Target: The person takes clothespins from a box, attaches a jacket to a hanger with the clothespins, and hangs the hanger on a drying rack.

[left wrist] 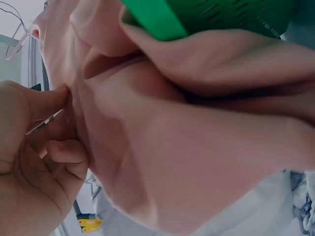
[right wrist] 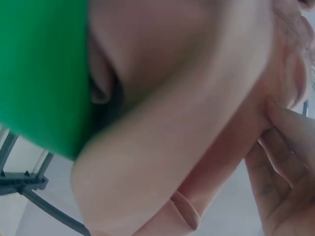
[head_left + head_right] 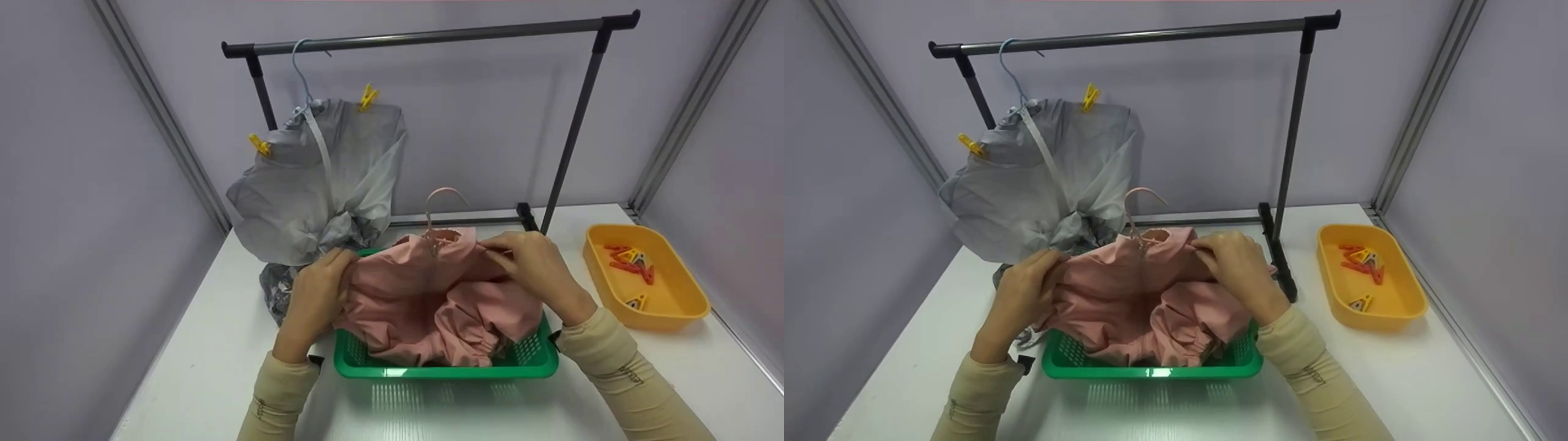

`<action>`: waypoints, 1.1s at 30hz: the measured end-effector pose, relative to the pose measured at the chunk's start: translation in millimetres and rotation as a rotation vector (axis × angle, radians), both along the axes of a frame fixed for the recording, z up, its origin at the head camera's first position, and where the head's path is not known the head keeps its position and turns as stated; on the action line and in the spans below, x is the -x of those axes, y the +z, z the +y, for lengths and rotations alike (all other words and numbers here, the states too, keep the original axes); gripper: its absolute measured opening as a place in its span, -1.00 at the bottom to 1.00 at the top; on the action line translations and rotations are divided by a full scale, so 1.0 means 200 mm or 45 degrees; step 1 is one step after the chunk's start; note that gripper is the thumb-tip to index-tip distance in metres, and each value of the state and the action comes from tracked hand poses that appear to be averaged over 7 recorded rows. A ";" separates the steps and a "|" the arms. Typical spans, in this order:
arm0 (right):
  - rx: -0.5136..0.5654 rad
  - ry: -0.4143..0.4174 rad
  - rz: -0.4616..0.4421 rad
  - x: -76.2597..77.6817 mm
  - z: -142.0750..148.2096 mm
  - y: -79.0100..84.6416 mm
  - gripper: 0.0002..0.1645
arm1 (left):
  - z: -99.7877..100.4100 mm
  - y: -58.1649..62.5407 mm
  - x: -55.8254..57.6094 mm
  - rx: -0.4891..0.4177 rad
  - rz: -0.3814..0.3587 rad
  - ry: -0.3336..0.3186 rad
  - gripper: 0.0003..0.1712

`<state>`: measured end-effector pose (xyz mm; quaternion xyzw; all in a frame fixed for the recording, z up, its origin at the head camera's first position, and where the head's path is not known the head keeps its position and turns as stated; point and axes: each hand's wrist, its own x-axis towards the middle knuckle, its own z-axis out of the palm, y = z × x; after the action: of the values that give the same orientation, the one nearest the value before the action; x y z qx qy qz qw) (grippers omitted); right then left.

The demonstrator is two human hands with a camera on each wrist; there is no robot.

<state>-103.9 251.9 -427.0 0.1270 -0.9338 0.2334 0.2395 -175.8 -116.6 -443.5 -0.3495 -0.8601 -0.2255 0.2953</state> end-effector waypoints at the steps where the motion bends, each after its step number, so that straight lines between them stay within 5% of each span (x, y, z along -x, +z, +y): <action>1: 0.013 0.022 -0.010 -0.01 0.01 0.00 -0.77 | 0.00 0.00 0.00 -0.010 0.000 -0.009 -0.94; 8: 0.187 0.101 -0.139 -0.07 0.09 0.02 -0.68 | 0.00 -0.02 0.02 -0.034 0.011 -0.022 -0.94; 23: 0.246 -0.040 -0.365 -0.12 0.38 0.08 -0.66 | 0.00 -0.02 0.03 -0.050 0.022 -0.030 -0.91; 33: 0.186 -0.158 -0.371 -0.09 0.56 0.09 -0.60 | -0.01 -0.03 0.03 -0.052 0.006 -0.043 -0.94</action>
<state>-86.7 363.8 -409.7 0.0161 -0.9453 0.3011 0.1242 -182.2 -119.2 -449.8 -0.3584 -0.8486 -0.2471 0.3006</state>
